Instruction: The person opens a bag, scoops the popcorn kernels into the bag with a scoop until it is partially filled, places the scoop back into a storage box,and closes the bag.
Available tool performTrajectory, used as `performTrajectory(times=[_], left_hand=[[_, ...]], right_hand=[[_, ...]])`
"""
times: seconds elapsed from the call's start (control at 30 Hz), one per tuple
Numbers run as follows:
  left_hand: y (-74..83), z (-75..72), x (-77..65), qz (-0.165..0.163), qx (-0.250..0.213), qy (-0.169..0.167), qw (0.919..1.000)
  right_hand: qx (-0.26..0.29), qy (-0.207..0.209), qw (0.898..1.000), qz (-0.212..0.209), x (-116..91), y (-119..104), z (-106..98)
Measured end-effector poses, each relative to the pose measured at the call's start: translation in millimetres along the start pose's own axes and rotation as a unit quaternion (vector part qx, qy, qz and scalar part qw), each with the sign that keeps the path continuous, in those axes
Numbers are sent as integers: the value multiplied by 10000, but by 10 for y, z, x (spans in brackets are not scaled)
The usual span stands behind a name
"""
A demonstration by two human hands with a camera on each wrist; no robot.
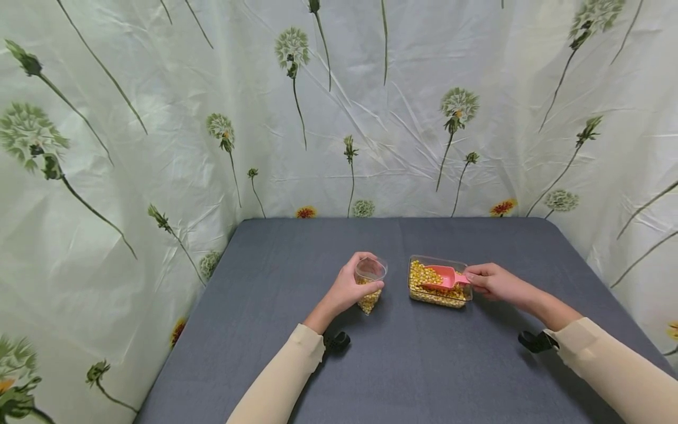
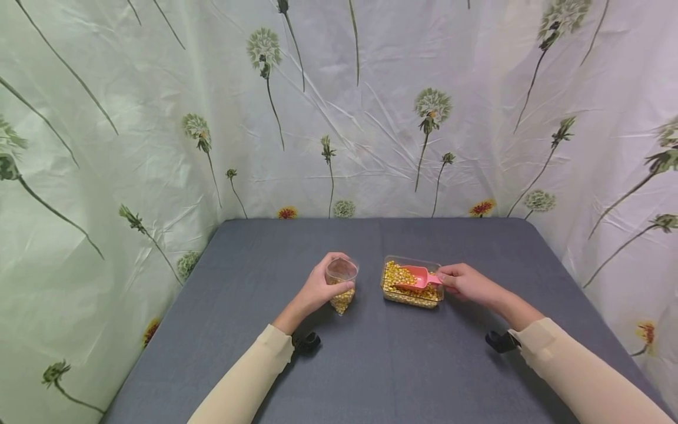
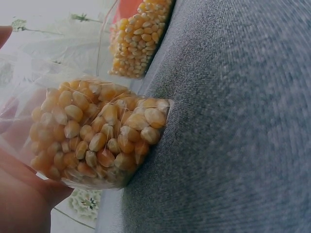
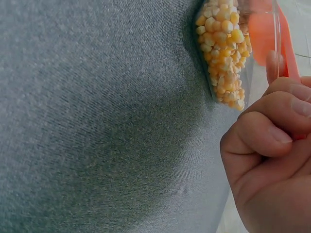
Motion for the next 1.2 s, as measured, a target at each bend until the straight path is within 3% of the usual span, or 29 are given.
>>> performTrajectory(times=[0.3, 0.7, 1.2], left_hand=[[76, 46, -13, -134, 111, -13, 9998], [-38, -5, -2, -14, 156, 31, 9999], [-41, 5, -3, -31, 120, -40, 9999]], right_hand=[[121, 131, 9998, -34, -90, -21, 14], [358, 238, 9991, -31, -177, -69, 3], [934, -86, 9951, -313, -236, -86, 28]])
Point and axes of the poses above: each hand's wrist, its own x-axis towards the middle knuckle, its own z-axis out of the palm, y = z × x, the point moved 3 cm from there along x, towards the middle knuckle, and after that the axes turned 14 degrees about -x, right-handed, at the moved point
